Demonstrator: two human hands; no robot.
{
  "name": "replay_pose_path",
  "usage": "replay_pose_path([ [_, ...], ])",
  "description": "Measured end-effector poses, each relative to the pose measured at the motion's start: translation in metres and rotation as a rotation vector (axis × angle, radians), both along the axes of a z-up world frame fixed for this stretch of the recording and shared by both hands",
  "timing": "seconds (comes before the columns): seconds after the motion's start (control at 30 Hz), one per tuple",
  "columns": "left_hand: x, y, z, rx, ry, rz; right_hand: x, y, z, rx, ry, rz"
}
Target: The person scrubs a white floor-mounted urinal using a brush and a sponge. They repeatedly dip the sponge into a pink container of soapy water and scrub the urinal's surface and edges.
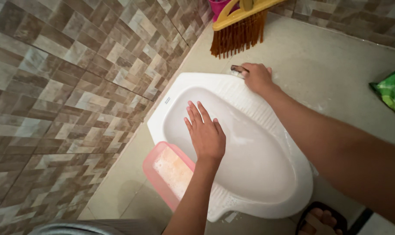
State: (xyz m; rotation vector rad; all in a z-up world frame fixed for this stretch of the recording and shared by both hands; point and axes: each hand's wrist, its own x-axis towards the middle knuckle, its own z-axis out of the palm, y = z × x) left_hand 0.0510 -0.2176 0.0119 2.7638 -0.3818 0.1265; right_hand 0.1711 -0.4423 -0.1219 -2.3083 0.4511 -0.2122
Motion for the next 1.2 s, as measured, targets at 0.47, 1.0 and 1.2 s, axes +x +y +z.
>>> replay_pose_path([
  [0.47,0.007,0.007,0.001,-0.035,-0.032,0.009,-0.016,-0.002,0.021,0.016,0.173,-0.098],
  [1.0,0.006,0.003,0.003,-0.068,0.005,-0.004,-0.069,-0.026,0.029,-0.067,0.085,-0.147],
  [1.2,0.007,0.004,0.006,-0.077,0.012,0.005,0.009,0.0,0.034,0.012,0.119,-0.025],
])
